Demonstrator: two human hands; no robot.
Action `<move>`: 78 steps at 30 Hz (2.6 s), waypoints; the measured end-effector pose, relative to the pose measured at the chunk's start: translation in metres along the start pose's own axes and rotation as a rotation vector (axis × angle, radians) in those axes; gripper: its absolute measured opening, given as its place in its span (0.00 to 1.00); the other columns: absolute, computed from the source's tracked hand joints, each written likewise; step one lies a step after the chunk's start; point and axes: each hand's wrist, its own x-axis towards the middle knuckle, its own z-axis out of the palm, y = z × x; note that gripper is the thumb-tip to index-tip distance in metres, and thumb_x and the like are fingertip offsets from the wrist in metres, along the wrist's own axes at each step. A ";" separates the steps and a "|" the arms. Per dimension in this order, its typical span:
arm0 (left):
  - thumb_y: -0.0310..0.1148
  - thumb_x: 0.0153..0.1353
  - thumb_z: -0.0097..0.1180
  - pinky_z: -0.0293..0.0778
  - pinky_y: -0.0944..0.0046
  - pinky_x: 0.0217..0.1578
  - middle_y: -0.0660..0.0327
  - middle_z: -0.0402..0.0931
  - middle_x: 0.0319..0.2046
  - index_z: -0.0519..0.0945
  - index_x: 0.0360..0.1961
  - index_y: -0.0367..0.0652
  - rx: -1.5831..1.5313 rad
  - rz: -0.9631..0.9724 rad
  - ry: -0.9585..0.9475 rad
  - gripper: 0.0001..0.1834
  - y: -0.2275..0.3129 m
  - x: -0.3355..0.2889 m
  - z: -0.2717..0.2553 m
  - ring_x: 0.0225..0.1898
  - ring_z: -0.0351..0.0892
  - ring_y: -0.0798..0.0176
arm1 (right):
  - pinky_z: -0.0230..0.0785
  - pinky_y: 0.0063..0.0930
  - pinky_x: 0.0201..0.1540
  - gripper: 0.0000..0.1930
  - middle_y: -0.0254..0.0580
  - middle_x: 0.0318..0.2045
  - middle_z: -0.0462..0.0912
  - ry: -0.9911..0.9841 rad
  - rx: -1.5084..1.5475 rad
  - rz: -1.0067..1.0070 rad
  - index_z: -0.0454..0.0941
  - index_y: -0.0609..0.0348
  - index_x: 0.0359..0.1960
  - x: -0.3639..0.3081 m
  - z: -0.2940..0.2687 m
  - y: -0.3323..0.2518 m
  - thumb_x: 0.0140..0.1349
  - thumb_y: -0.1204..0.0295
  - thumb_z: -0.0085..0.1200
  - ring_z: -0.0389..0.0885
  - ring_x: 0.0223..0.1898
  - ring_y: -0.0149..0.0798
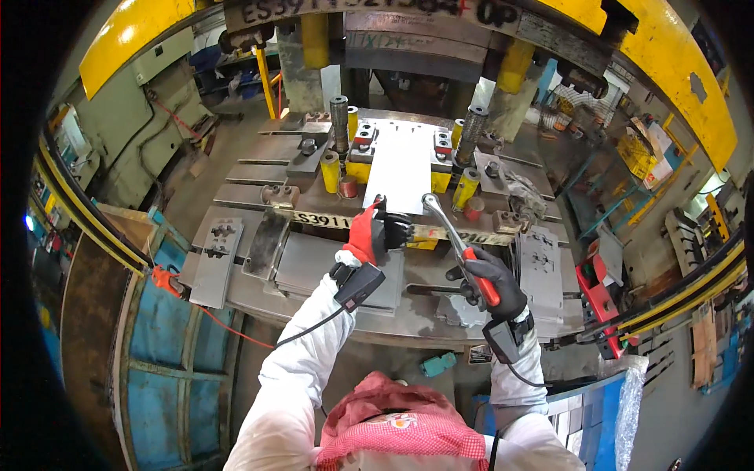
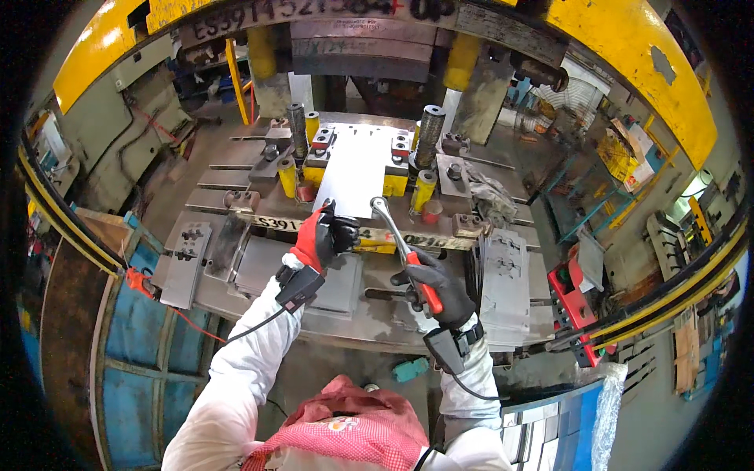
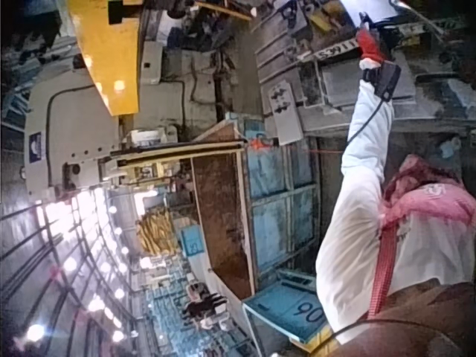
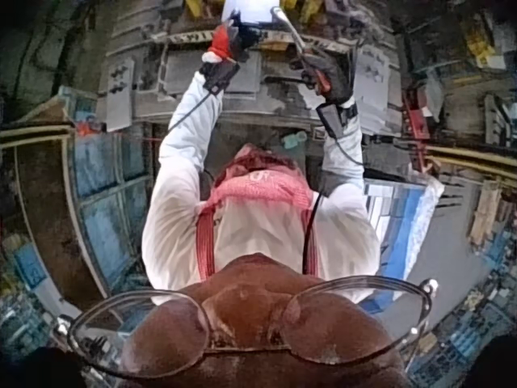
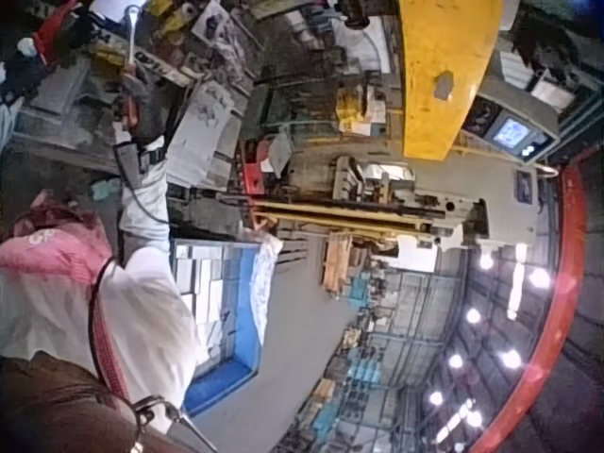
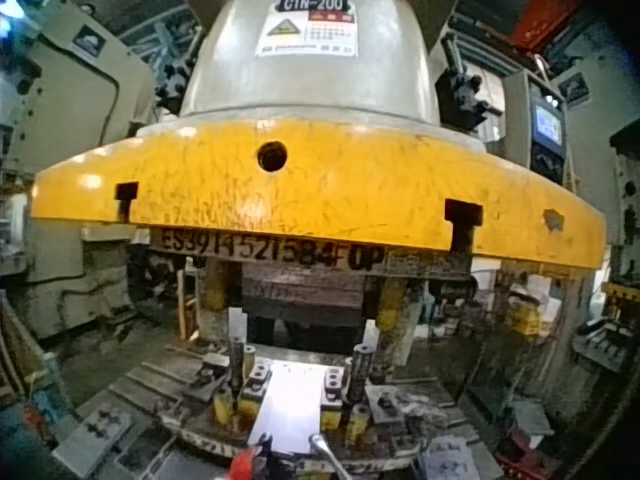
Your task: Operating a large industrial hydraulic press to stamp metal sheets.
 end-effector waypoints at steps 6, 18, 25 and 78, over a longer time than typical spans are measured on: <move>0.55 0.62 0.39 0.74 0.67 0.19 0.57 0.77 0.19 0.76 0.30 0.37 -0.383 -0.393 0.122 0.28 0.009 -0.002 0.011 0.17 0.75 0.63 | 0.66 0.16 0.22 0.24 0.39 0.31 0.78 -0.024 0.021 -0.034 0.63 0.61 0.53 0.003 -0.006 0.006 0.57 0.65 0.48 0.72 0.19 0.23; 0.55 0.63 0.35 0.73 0.66 0.20 0.53 0.79 0.27 0.76 0.44 0.37 -0.011 -0.332 0.165 0.31 0.042 -0.074 -0.026 0.20 0.78 0.62 | 0.65 0.16 0.21 0.21 0.39 0.31 0.78 -0.001 -0.093 -0.013 0.67 0.63 0.50 0.002 -0.008 0.001 0.58 0.64 0.46 0.72 0.20 0.24; 0.39 0.63 0.47 0.71 0.68 0.33 0.58 0.75 0.35 0.70 0.52 0.37 0.171 0.164 0.861 0.20 0.003 -0.187 -0.164 0.31 0.74 0.67 | 0.65 0.16 0.21 0.19 0.39 0.31 0.79 -0.030 -0.040 -0.034 0.69 0.61 0.45 0.000 -0.009 0.000 0.57 0.62 0.47 0.72 0.21 0.24; 0.42 0.53 0.55 0.61 0.56 0.56 0.44 0.58 0.58 0.62 0.59 0.43 1.226 -0.324 0.631 0.32 -0.077 -0.235 -0.272 0.58 0.59 0.44 | 0.64 0.16 0.19 0.19 0.43 0.34 0.78 -0.047 0.020 -0.034 0.67 0.59 0.47 0.004 -0.015 0.006 0.57 0.63 0.50 0.71 0.18 0.24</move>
